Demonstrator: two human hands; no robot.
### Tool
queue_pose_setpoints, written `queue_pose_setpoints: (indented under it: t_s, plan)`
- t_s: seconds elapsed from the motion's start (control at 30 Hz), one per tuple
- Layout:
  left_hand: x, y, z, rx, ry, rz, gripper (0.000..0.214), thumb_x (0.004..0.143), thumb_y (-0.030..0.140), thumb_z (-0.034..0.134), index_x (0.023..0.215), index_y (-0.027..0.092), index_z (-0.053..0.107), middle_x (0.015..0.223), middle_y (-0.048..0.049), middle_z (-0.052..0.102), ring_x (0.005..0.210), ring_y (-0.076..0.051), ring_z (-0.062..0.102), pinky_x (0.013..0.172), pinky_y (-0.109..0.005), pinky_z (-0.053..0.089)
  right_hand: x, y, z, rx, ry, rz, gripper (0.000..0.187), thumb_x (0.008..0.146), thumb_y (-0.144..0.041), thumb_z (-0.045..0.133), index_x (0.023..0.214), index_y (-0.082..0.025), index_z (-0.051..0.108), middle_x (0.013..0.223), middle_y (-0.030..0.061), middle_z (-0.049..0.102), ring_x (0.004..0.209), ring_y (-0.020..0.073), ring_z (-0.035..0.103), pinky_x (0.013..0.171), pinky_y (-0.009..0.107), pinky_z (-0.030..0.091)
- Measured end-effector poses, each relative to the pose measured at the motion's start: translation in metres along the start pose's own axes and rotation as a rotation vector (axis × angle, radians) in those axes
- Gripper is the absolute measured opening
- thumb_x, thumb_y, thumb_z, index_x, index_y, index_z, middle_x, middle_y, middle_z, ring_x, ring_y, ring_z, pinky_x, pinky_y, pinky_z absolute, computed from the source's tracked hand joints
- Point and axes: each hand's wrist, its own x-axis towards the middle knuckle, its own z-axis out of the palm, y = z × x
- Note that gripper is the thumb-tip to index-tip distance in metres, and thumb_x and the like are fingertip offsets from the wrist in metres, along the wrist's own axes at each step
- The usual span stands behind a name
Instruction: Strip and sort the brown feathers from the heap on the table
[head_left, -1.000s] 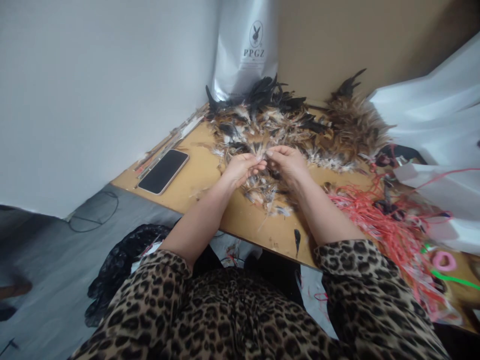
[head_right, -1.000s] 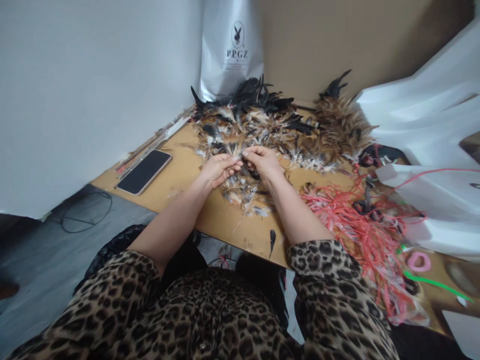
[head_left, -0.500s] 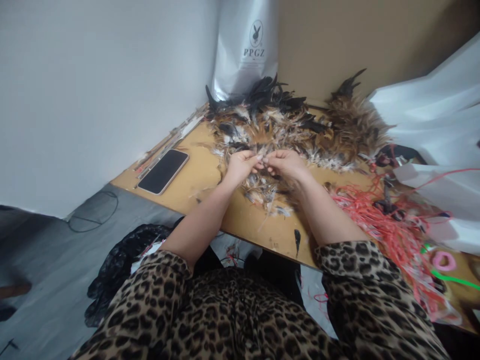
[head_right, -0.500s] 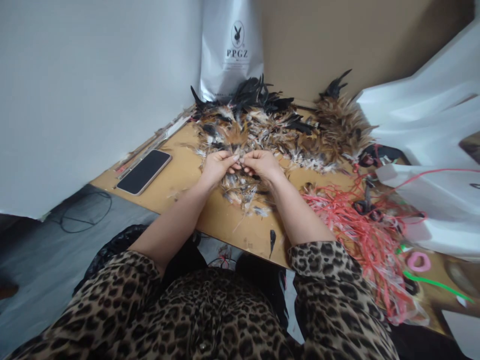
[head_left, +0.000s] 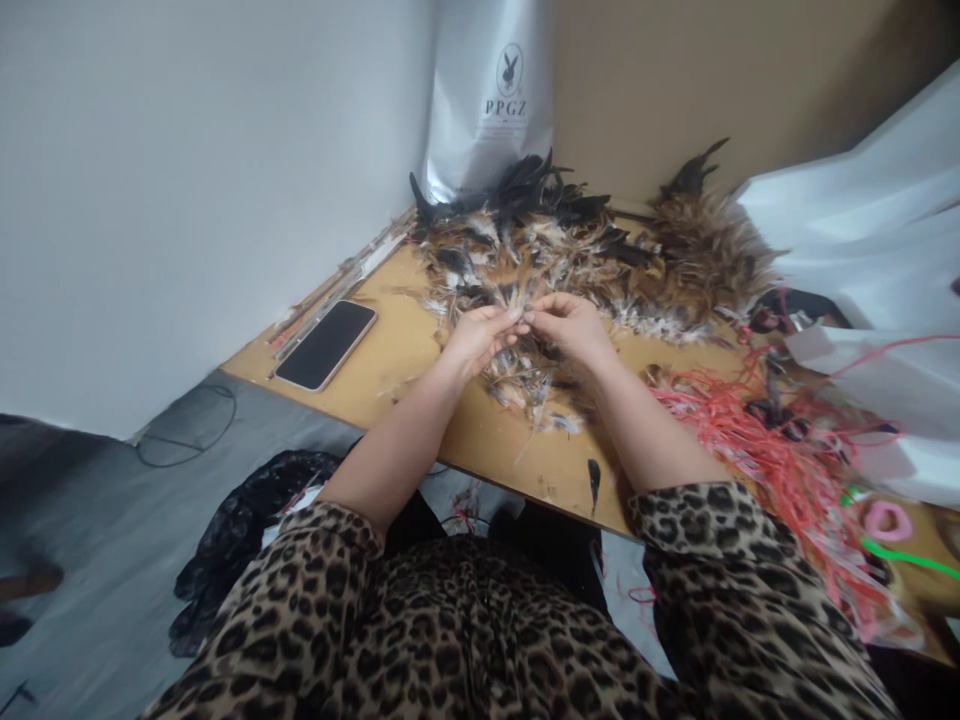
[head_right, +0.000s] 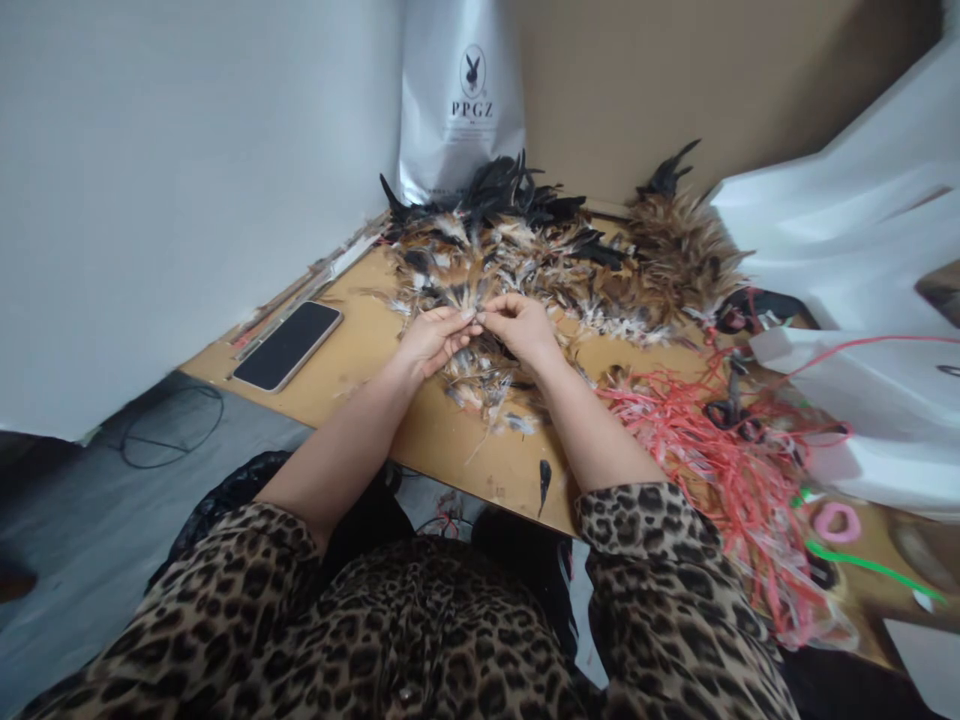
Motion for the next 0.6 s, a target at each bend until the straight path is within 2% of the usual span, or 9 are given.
queue_pose_setpoints:
  t_s: [0.13, 0.4, 0.6]
  plan:
    - [0.0008, -0.0018, -0.0016, -0.001, -0.029, 0.015, 0.01, 0.07, 0.017, 0.067, 0.073, 0.008, 0.062, 0.069, -0.0052, 0.067, 0.061, -0.006, 0.062, 0.054, -0.014, 0.044, 0.0003, 0.0005, -0.0004, 0.119, -0.013, 0.03, 0.026, 0.054, -0.035, 0.074, 0.065, -0.016, 0.059, 0.053, -0.003, 0.055, 0.046, 0.007, 0.044, 0.046, 0.022, 0.035]
    - [-0.0008, -0.0014, -0.0008, 0.072, -0.094, 0.023, 0.012, 0.07, 0.02, 0.067, 0.073, 0.009, 0.062, 0.07, -0.0062, 0.067, 0.057, -0.006, 0.061, 0.052, -0.014, 0.043, -0.0014, -0.0016, 0.0023, 0.149, 0.031, 0.013, 0.025, 0.053, -0.033, 0.075, 0.064, -0.017, 0.06, 0.057, -0.0026, 0.057, 0.049, 0.0077, 0.048, 0.049, 0.022, 0.038]
    - [-0.0036, 0.0019, 0.002, 0.221, -0.052, 0.092, 0.013, 0.069, 0.022, 0.067, 0.069, 0.009, 0.063, 0.064, -0.0044, 0.066, 0.05, -0.004, 0.056, 0.051, -0.015, 0.042, -0.0014, -0.0013, -0.0028, 0.114, -0.036, 0.0, 0.025, 0.054, -0.036, 0.075, 0.065, -0.018, 0.061, 0.057, -0.0026, 0.058, 0.051, 0.0089, 0.049, 0.051, 0.023, 0.04]
